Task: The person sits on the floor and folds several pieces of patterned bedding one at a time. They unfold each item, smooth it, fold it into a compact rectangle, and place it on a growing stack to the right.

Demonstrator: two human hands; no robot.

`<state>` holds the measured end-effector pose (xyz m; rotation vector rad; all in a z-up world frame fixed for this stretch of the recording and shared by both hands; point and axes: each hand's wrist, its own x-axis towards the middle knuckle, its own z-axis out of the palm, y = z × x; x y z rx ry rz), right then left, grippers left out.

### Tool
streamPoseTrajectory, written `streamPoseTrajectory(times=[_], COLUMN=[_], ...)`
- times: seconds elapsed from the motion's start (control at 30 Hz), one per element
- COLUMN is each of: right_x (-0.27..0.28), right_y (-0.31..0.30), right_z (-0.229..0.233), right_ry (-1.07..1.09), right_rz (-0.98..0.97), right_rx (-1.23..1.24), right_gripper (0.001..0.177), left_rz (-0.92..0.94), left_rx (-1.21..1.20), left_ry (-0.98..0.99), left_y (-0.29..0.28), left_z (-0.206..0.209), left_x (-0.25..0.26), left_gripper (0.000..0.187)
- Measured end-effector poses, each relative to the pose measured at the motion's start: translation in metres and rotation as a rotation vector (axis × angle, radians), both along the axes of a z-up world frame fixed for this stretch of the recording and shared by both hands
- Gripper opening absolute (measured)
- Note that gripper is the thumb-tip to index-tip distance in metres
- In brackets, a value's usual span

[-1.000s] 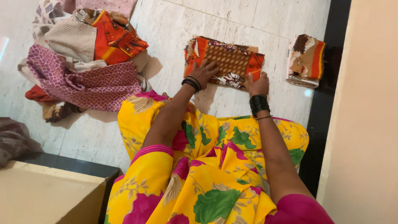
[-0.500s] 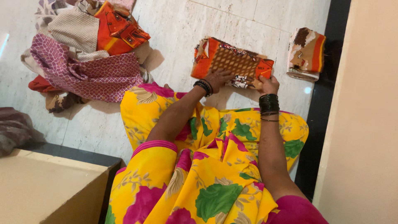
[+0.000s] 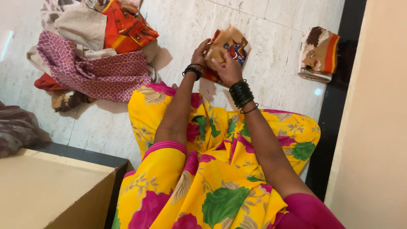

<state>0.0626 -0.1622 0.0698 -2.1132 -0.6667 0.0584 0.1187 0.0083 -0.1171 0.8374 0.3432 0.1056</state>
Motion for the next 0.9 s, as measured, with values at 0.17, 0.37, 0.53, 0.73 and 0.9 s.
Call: streamPoseTrajectory(times=[0.17, 0.37, 0.53, 0.73, 0.9], right_x=[-0.015, -0.033, -0.034, -0.018, 0.007], right_y=[-0.011, -0.037, -0.059, -0.074, -0.082], right_z=[-0.04, -0.069, -0.081, -0.09, -0.102], right_ry=[-0.182, -0.397, -0.311, -0.229, 0.005], right_rz=[0.001, 0.135, -0.017, -0.411, -0.517], right_rx=[-0.24, -0.452, -0.276, -0.143, -0.253], right_gripper=[0.054, 0.065, 0.047, 0.045, 0.069], left_rz=[0.049, 0.049, -0.053, -0.547, -0.597], left_rx=[0.362, 0.97, 1.044, 1.543, 1.66], left_ry=[-0.058, -0.085, -0.187, 0.035, 0.001], left_y=[-0.001, -0.002, -0.005, 0.005, 0.003], left_z=[0.008, 0.021, 0.027, 0.041, 0.058], left_x=[-0.014, -0.028, -0.025, -0.034, -0.043], left_gripper=[0.053, 0.044, 0.047, 0.029, 0.02])
